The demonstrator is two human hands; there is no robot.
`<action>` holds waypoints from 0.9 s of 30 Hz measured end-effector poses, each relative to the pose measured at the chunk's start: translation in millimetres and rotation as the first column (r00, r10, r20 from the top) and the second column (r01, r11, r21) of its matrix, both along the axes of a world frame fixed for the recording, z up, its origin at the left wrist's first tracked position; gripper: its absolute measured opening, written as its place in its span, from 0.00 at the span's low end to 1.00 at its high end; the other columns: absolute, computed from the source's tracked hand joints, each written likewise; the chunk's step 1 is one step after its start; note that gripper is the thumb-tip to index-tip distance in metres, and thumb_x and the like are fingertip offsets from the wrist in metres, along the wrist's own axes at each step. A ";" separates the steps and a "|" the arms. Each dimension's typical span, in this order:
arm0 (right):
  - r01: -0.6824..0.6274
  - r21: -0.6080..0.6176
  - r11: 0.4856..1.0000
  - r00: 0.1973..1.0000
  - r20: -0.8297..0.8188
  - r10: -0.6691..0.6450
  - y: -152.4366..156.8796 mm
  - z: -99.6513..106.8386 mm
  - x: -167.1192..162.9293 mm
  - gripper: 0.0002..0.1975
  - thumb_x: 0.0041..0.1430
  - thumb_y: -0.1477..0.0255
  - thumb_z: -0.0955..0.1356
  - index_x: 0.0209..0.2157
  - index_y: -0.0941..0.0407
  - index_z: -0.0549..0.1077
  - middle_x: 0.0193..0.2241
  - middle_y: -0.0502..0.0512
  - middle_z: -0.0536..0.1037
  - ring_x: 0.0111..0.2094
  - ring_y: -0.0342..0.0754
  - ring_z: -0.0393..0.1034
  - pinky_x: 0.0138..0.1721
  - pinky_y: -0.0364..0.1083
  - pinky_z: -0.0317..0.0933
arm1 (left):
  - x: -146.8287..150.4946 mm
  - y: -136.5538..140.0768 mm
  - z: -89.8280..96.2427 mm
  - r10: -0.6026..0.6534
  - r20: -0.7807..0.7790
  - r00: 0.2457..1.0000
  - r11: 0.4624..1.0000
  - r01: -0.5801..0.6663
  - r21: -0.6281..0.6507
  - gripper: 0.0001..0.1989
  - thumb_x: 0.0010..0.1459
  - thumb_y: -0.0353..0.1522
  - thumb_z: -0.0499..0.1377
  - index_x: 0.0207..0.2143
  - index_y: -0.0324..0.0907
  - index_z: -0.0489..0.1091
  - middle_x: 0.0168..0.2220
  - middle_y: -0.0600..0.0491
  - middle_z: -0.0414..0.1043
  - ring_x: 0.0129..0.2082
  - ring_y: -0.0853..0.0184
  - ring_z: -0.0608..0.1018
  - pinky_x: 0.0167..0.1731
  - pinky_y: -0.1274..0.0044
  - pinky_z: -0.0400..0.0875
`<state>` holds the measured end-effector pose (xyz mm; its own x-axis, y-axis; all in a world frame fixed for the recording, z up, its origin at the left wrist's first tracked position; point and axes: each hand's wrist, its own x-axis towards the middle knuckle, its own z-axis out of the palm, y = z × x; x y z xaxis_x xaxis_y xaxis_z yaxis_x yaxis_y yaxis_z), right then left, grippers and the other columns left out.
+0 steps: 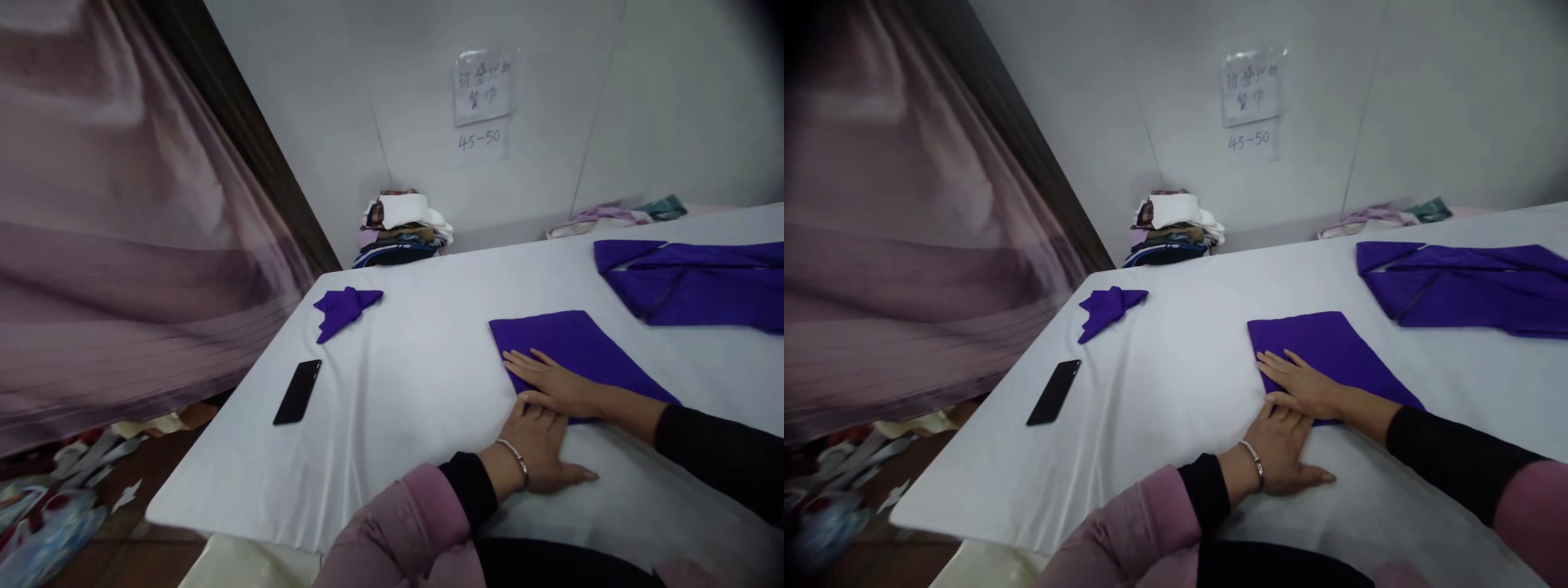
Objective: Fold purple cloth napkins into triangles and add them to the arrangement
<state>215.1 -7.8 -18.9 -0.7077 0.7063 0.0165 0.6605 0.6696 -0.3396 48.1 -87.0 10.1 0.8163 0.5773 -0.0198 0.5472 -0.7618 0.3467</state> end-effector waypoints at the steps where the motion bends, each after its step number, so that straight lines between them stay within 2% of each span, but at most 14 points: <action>1: 0.003 -0.004 1.000 1.000 0.001 -0.003 0.5 -0.7 1.6 0.33 0.62 0.52 0.56 0.64 0.50 0.48 0.64 0.56 0.49 0.64 0.56 0.39 0.62 0.62 0.33 | 0.2 0.0 0.0 0.005 -0.005 1.000 1.000 -0.005 0.004 0.40 0.59 0.51 0.42 0.64 0.34 0.38 0.64 0.42 0.47 0.64 0.57 0.48 0.62 0.62 0.37; 9: 0.081 0.036 0.996 0.996 0.038 -0.082 53.2 4.1 -18.9 0.35 0.60 0.49 0.54 0.63 0.52 0.52 0.63 0.59 0.52 0.64 0.57 0.42 0.61 0.63 0.35 | -1.9 0.2 -1.0 -0.001 -0.045 0.999 1.000 0.001 0.005 0.40 0.59 0.52 0.39 0.64 0.32 0.39 0.67 0.42 0.38 0.66 0.57 0.39 0.62 0.61 0.37; 18: 0.151 0.067 0.986 0.988 0.033 -0.153 98.7 3.9 -36.7 0.37 0.59 0.47 0.52 0.63 0.55 0.53 0.63 0.60 0.51 0.64 0.56 0.41 0.61 0.61 0.35 | -1.9 0.3 -4.8 0.010 -0.031 0.999 1.000 -0.010 0.015 0.40 0.59 0.51 0.39 0.64 0.33 0.42 0.66 0.43 0.40 0.66 0.57 0.38 0.62 0.60 0.35; 20: 0.164 0.063 0.984 0.986 0.028 -0.166 105.9 6.6 -39.6 0.37 0.59 0.47 0.52 0.63 0.54 0.52 0.64 0.60 0.51 0.64 0.55 0.40 0.61 0.61 0.33 | -1.9 0.9 -4.3 0.010 -0.043 0.999 0.999 -0.009 0.032 0.40 0.59 0.51 0.39 0.64 0.32 0.42 0.66 0.42 0.40 0.66 0.57 0.38 0.63 0.60 0.36; 23: 0.215 -0.014 0.977 0.977 0.007 -0.215 113.0 14.3 -41.3 0.38 0.60 0.48 0.52 0.64 0.56 0.50 0.64 0.61 0.49 0.65 0.55 0.38 0.62 0.60 0.32 | -2.3 1.9 -2.2 0.004 -0.049 0.999 0.999 -0.002 0.035 0.40 0.59 0.51 0.39 0.64 0.32 0.43 0.66 0.41 0.39 0.66 0.57 0.38 0.63 0.60 0.37; 27: 0.284 -0.078 0.956 0.955 -0.061 -0.289 98.4 26.8 -34.1 0.38 0.62 0.49 0.48 0.65 0.58 0.44 0.65 0.60 0.42 0.65 0.54 0.33 0.62 0.58 0.33 | -3.2 3.1 0.0 0.000 -0.041 0.999 1.000 0.000 0.001 0.40 0.59 0.52 0.39 0.64 0.32 0.42 0.66 0.41 0.38 0.66 0.57 0.38 0.63 0.59 0.37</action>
<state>181.1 90.7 7.9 -0.4740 0.8805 0.0047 0.7939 0.4296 -0.4304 44.9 -83.9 10.1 0.8150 0.5771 -0.0529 0.5607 -0.7622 0.3235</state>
